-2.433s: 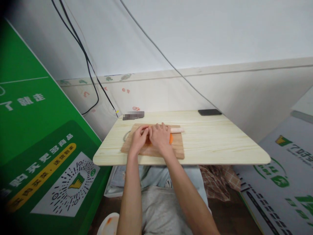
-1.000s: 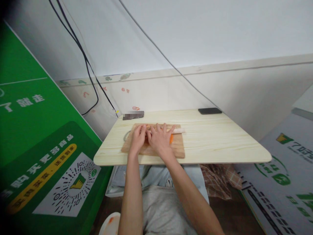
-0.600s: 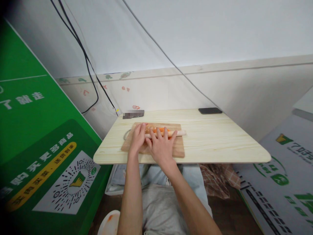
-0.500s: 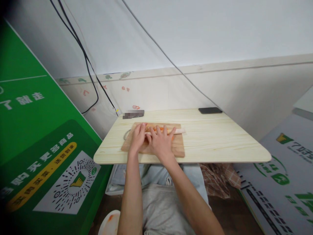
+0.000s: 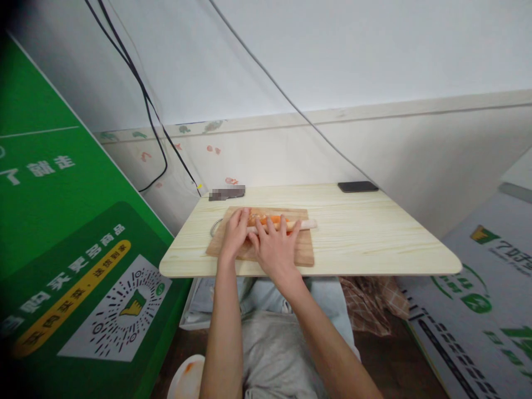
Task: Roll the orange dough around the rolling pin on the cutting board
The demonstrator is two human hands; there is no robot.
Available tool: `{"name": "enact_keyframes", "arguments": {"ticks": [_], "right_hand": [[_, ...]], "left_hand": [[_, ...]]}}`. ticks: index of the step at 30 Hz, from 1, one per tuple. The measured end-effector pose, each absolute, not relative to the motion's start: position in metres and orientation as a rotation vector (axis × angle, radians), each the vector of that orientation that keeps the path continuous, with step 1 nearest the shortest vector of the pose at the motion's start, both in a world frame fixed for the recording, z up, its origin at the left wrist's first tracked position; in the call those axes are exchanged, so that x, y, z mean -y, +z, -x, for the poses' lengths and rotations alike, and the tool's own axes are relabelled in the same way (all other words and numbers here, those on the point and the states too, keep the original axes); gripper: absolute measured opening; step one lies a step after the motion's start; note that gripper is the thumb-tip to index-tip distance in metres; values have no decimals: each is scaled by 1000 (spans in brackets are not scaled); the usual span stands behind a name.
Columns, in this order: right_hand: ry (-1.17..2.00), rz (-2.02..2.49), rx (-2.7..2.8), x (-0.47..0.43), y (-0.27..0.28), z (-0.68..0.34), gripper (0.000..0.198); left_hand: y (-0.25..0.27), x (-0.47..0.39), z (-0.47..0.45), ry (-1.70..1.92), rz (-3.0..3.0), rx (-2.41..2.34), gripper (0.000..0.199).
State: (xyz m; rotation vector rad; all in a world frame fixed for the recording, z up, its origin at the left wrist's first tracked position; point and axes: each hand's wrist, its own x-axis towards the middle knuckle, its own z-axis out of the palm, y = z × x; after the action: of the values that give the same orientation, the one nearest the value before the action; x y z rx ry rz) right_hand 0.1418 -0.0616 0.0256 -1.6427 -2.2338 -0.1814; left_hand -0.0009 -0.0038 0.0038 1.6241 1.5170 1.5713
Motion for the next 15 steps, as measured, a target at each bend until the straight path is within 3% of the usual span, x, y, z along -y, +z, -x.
{"name": "enact_keyframes", "arguments": {"ticks": [15], "right_hand": [[-155,1626,2242,26,40,-134,53]], "left_hand": [[2,3,2,1542,-1618,-1501,40]]}}
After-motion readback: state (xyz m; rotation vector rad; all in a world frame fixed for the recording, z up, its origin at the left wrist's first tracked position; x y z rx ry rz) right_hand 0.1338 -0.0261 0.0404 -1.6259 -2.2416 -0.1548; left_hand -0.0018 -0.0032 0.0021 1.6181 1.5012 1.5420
